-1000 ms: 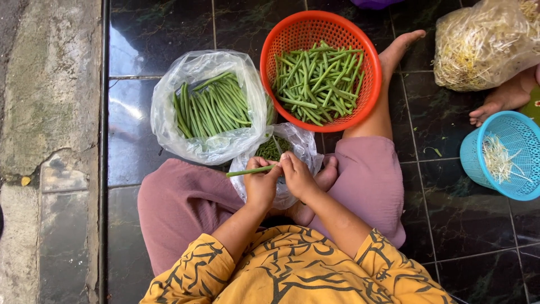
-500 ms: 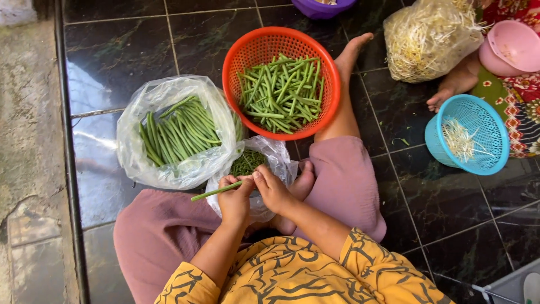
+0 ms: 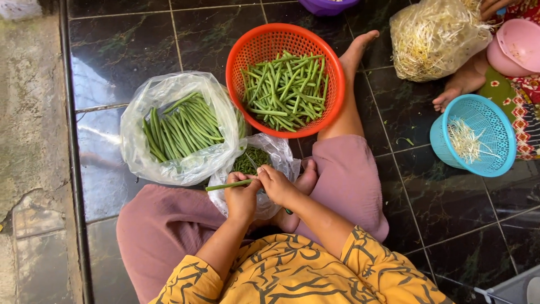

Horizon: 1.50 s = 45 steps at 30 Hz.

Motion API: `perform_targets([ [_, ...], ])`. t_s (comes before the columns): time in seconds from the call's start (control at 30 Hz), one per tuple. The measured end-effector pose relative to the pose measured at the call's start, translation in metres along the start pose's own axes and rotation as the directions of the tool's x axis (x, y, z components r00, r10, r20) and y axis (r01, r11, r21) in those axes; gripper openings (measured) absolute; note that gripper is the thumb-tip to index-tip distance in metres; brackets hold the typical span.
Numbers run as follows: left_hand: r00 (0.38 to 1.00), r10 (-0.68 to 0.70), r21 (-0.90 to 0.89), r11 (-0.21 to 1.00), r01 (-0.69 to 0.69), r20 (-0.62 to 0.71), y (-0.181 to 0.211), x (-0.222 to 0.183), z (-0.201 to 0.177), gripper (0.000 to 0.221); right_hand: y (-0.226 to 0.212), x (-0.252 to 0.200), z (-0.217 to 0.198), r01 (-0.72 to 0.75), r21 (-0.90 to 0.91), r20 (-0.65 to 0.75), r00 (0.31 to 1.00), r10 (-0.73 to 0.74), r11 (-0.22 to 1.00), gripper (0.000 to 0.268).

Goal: A person sitting on the floor is trimming and cutting green beans into small pieces using a small knife.

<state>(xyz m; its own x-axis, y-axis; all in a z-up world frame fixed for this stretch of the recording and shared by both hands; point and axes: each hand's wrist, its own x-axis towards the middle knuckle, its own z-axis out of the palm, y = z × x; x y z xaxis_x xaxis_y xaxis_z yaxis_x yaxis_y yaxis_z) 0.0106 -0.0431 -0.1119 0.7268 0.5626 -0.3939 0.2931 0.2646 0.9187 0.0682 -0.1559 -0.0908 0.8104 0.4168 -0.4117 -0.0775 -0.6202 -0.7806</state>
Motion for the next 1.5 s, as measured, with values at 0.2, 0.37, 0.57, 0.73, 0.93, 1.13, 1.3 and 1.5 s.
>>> perform_targets([
  [0.2,0.952,-0.254,-0.331,0.895,0.299,0.173,0.015,0.008,-0.013,0.069,-0.002,-0.002,-0.013,0.056,0.023,0.004,0.998,-0.056,0.998,0.037],
  [0.37,0.907,-0.299,-0.367,0.841,0.397,0.296,0.038,0.003,-0.026,0.079,-0.043,-0.036,-0.034,0.252,-0.218,0.012,0.967,-0.256,0.943,0.030],
  [0.57,0.805,-0.357,-0.304,0.792,0.529,0.474,0.047,0.004,-0.039,0.078,-0.067,-0.055,-0.051,0.362,-0.274,0.176,0.930,-0.323,0.891,0.025],
  [0.73,0.701,-0.414,-0.193,0.767,0.612,0.580,0.043,-0.001,-0.045,0.080,-0.036,-0.037,-0.066,0.321,-0.085,0.424,0.868,-0.257,0.943,0.023],
  [0.93,0.601,-0.474,-0.096,0.729,0.678,0.644,0.043,-0.002,-0.045,0.079,-0.040,0.000,-0.086,-0.036,-0.104,0.767,0.634,0.103,0.994,0.030],
  [1.13,0.558,-0.469,-0.076,0.715,0.695,0.685,0.031,-0.001,-0.043,0.072,-0.060,0.038,-0.091,-0.097,-0.198,0.811,0.543,0.219,0.975,0.031],
  [1.3,0.488,-0.474,-0.001,0.717,0.697,0.733,0.028,-0.006,-0.042,0.072,-0.069,0.078,-0.099,-0.181,-0.174,0.763,0.597,0.249,0.968,0.033],
  [1.5,0.429,-0.469,0.067,0.731,0.679,0.772,0.017,-0.017,-0.034,0.073,-0.101,0.131,-0.134,-0.243,-0.199,0.634,0.707,0.314,0.949,0.031],
])
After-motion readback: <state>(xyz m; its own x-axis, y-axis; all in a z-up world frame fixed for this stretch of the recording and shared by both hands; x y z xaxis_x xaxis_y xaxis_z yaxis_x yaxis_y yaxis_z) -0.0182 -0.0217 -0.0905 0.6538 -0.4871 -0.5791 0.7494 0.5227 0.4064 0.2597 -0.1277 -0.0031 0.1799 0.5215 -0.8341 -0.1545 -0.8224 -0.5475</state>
